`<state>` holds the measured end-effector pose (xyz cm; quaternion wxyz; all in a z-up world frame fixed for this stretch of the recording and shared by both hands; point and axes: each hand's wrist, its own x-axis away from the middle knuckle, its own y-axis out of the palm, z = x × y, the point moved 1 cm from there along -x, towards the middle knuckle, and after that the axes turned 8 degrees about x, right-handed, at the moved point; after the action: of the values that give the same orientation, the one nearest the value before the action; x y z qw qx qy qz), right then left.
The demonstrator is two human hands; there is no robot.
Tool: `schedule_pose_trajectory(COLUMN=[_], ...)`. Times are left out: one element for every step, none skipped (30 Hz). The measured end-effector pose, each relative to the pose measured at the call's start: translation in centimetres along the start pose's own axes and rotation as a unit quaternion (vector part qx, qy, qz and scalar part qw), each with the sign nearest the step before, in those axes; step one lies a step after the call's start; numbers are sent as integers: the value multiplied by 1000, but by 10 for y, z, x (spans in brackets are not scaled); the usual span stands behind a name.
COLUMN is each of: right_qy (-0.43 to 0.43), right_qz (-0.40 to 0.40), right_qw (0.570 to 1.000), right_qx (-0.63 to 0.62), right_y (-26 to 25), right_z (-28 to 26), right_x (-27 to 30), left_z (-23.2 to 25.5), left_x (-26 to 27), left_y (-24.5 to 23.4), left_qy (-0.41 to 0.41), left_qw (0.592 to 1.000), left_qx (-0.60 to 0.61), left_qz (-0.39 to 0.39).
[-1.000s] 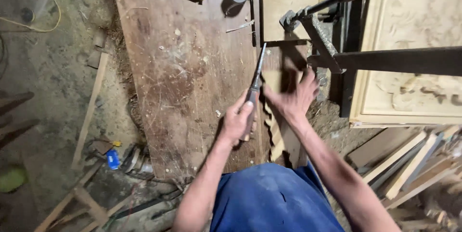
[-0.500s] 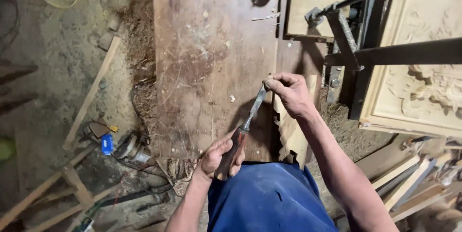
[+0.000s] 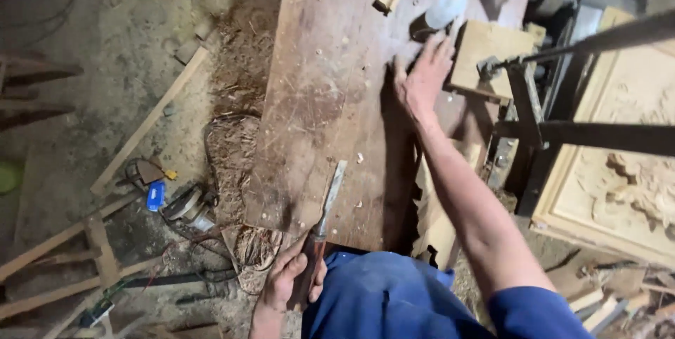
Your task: Refining and cleaning the edges of decorative wooden carvings using a hand chisel.
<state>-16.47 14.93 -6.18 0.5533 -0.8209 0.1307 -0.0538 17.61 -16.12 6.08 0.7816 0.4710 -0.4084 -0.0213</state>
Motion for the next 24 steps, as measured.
schedule_pose_trajectory(right_qy=[-7,-8,-11,-5,-314,-594,-594,-423,-233,-239,-168,-91,-94,-80,-66,-66,-78,-87,-83,-336,-568,-565,-544,-526], right_qz=[-3,-147,-288,-290,-235,-158,-162,-261,-348,-352,-217,-77,-84,-40,4,3,-207,-402,-399,-363,-305,-303,-223,-149], right_qw=[1000,989,955,955,920,786,786,867,908,905,961,990,989,996,997,997,975,910,912,867,762,766,803,827], right_qx=[-2,-33,-64,-63,1,63,61,38,15,14,-32,-76,-75,-19,37,35,-6,-49,-51,-60,-61,-56,-94,-136], right_y=[-46,-93,-146,-94,-48,-6,-44,-83,-126,-98,-71,-45,-27,-9,7,-31,-72,-121,-92,-64,-37,-31,-25,-19], right_z=[-56,-111,-161,-150,-139,-123,-143,-163,-179,-148,-118,-84,-81,-78,-74,-130,-182,-228,-226,-230,-234,-226,-220,-214], right_x=[-3,4,16,36,56,77,60,39,20,13,4,-2,-6,-9,-11,-10,-6,3,27,51,78,85,93,108], left_z=[-4,-6,-9,-9,-8,-7,-6,-5,-3,-2,0,-1,0,1,2,2,1,3,2,4,6,4,4,-5], left_x=[1,5,8,8,8,9,8,9,10,11,12,15,12,10,8,5,1,-5,-2,-1,1,6,11,20], left_y=[-3,-7,-11,-8,-5,-1,-1,-2,-3,-2,-1,-1,0,0,1,4,8,12,15,17,18,13,5,-2], left_qy=[6,21,35,30,40,55,53,56,59,64,59,51,52,65,78,78,79,76,72,81,91,88,86,90], left_qw=[1000,1000,999,999,998,998,998,998,998,998,998,998,998,997,997,997,996,996,996,997,995,995,996,995], left_qx=[3,16,29,29,32,36,38,24,11,15,12,12,17,15,13,12,29,42,39,-1,-41,-42,-9,32], left_qz=[2,-9,-21,-19,-22,-22,-19,-7,4,9,24,38,44,31,19,21,23,21,20,18,15,10,10,19])
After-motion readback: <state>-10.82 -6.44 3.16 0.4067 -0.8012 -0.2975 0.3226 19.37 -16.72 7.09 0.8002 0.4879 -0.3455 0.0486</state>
